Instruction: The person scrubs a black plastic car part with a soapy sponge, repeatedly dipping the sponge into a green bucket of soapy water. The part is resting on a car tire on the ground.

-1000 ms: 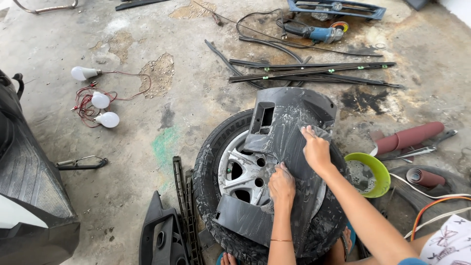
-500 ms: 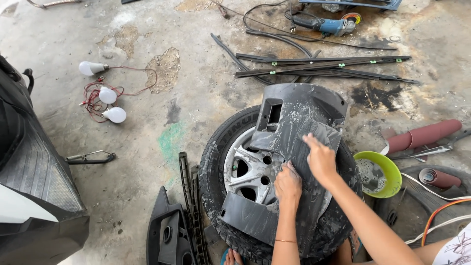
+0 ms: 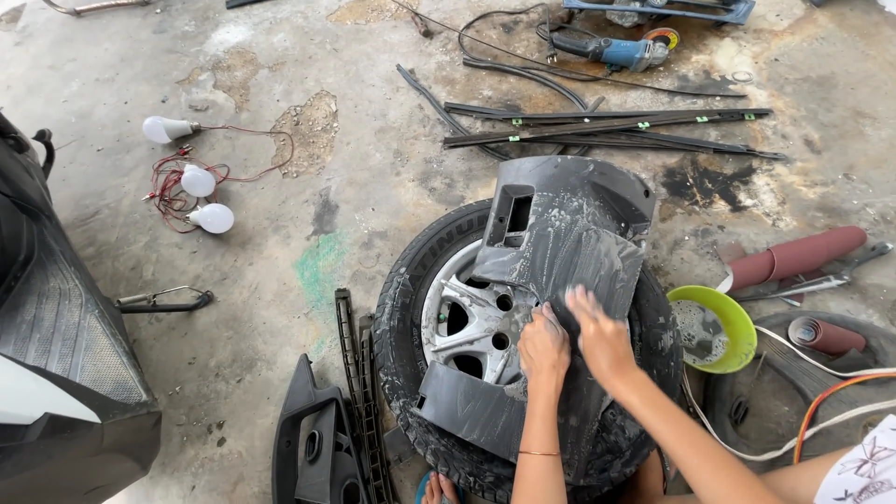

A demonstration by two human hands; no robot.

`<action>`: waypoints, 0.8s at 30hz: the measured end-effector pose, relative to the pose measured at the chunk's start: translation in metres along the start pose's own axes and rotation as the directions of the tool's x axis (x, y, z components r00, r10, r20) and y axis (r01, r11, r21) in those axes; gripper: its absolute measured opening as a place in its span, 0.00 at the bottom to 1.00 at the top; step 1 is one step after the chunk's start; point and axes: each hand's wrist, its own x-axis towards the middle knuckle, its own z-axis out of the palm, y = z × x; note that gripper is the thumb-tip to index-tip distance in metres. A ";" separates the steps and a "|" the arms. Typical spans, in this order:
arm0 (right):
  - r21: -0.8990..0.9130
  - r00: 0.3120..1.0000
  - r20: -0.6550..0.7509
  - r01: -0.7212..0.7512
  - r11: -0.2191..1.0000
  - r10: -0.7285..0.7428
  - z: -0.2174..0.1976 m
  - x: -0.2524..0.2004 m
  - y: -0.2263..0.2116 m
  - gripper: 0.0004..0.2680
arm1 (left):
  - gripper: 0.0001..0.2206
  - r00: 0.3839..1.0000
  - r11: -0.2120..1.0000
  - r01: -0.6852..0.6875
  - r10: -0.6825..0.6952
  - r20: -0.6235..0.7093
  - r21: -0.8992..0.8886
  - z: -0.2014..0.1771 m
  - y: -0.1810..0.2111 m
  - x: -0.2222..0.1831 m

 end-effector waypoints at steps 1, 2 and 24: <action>-0.001 1.000 0.003 -0.005 1.000 0.005 0.014 0.017 0.015 0.25 | 0.22 1.000 1.000 0.000 0.000 0.006 0.001 0.000 0.000 0.001; -0.015 0.998 -0.052 -0.034 0.999 0.033 0.026 0.034 0.030 0.24 | 0.22 1.000 1.000 0.001 -0.001 -0.002 0.018 -0.001 0.001 0.001; 0.030 0.987 -0.027 -0.156 0.987 0.157 0.045 0.086 0.094 0.20 | 0.21 0.997 0.997 -0.049 0.052 -0.050 0.064 0.000 0.012 0.002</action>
